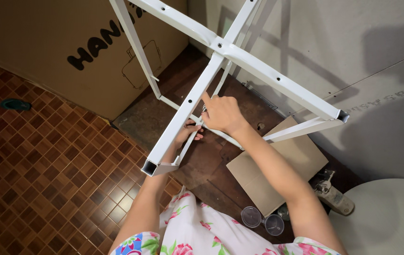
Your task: The person assembles a white metal folding table frame on the floor. They fit the X-shaped leg frame together, attach the side rails, and use a screwdriver to drive screws into the frame joints, working around the structure as it takes shape.
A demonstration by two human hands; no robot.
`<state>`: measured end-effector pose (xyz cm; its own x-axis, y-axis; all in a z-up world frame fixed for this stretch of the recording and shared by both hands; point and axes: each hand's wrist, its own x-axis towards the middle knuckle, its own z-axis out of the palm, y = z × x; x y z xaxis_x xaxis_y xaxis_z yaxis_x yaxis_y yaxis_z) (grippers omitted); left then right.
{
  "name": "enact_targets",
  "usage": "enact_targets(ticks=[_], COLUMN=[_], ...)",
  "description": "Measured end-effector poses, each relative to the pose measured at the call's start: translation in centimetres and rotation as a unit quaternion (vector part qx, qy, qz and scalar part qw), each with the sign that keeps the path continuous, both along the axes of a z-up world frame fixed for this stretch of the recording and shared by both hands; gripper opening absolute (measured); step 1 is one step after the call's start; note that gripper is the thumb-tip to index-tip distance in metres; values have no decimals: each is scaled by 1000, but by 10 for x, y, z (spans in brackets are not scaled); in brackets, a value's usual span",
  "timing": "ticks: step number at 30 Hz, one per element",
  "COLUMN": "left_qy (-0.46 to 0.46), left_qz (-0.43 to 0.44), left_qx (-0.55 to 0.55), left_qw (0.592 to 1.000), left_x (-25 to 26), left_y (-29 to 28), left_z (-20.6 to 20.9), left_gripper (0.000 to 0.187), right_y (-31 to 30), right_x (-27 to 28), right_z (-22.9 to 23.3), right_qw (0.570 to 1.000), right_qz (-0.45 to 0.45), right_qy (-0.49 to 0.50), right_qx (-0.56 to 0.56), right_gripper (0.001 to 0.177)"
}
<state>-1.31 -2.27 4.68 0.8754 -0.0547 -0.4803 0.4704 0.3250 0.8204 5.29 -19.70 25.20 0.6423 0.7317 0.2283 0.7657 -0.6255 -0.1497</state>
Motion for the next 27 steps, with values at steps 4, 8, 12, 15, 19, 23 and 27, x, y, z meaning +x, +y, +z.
enact_targets(ticks=[4, 8, 12, 15, 19, 23, 27], left_qy=[-20, -12, -22, -25, -28, -17, -17], left_qz=[-23, -9, -14, -15, -8, -9, -12], left_qx=[-15, -11, -20, -2, -17, -12, -17], left_qw=[999, 1000, 999, 1000, 999, 1000, 1000], left_x=[0, -1, -2, -1, -3, -1, 0], left_y=[-1, 0, 0, -1, 0, -1, 0], left_z=[1, 0, 1, 2, 2, 1, -1], left_gripper=[53, 46, 39, 37, 37, 37, 37], right_y=[-1, -5, -7, 2, 5, 7, 9], right_x=[0, -6, -11, -16, -15, -11, -8], right_z=[4, 13, 19, 13, 5, 4, 9], right_qw=[997, 991, 943, 978, 981, 990, 990], right_qz=[-41, 39, 170, 79, 63, 8, -86], right_qy=[57, 68, 223, 168, 167, 139, 106], right_qx=[-28, 105, 182, 99, 79, 7, -24], right_gripper=[36, 34, 40, 22, 44, 35, 43])
